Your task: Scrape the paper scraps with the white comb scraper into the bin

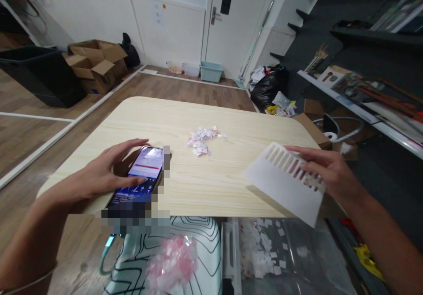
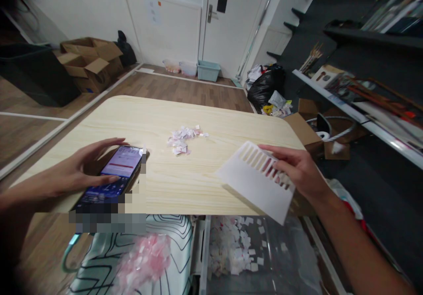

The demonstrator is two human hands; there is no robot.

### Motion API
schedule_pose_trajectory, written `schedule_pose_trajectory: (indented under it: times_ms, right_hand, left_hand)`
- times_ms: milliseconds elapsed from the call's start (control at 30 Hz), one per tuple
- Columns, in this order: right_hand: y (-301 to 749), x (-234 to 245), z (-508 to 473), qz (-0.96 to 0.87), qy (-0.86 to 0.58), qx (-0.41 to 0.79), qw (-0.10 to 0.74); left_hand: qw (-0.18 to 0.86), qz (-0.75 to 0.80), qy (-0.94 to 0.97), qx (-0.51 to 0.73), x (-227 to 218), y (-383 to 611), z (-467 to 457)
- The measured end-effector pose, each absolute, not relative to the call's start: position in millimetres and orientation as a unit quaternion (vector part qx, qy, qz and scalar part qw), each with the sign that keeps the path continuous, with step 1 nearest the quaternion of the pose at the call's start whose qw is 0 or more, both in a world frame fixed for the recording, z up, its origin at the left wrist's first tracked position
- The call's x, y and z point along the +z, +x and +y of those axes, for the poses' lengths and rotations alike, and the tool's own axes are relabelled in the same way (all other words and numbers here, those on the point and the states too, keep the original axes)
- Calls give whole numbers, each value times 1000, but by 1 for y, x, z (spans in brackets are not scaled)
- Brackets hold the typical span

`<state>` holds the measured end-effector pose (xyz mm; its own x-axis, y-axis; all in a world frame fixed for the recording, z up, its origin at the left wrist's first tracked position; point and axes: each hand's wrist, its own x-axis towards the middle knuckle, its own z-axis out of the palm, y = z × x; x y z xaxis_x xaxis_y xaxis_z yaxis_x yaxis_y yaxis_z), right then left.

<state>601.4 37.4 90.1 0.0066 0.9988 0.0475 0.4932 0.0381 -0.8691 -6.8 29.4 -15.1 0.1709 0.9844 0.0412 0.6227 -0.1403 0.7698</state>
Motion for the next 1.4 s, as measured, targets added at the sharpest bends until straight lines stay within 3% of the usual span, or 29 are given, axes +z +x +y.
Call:
schedule_pose_trajectory:
  times_ms: [100,400,867,1100,1400]
  right_hand:
    - [556,95,55,-629,-585,350,374]
    - [504,82,90,-659,-540,371,369]
    - [499,94,118,-700,-527,353,327]
    - [495,81,97,-696,-524,366,327]
    - [467,81,26,-721,-492,397,282]
  left_hand:
    - [390,582,635,326,-11,4,27]
    - [368,599,640,310,3,8,19]
    - [388,586,643,306,-11,-5,21]
    - [318,594,693,256,-10,-11,24]
    - [305,591,706,243,-8,-11,26]
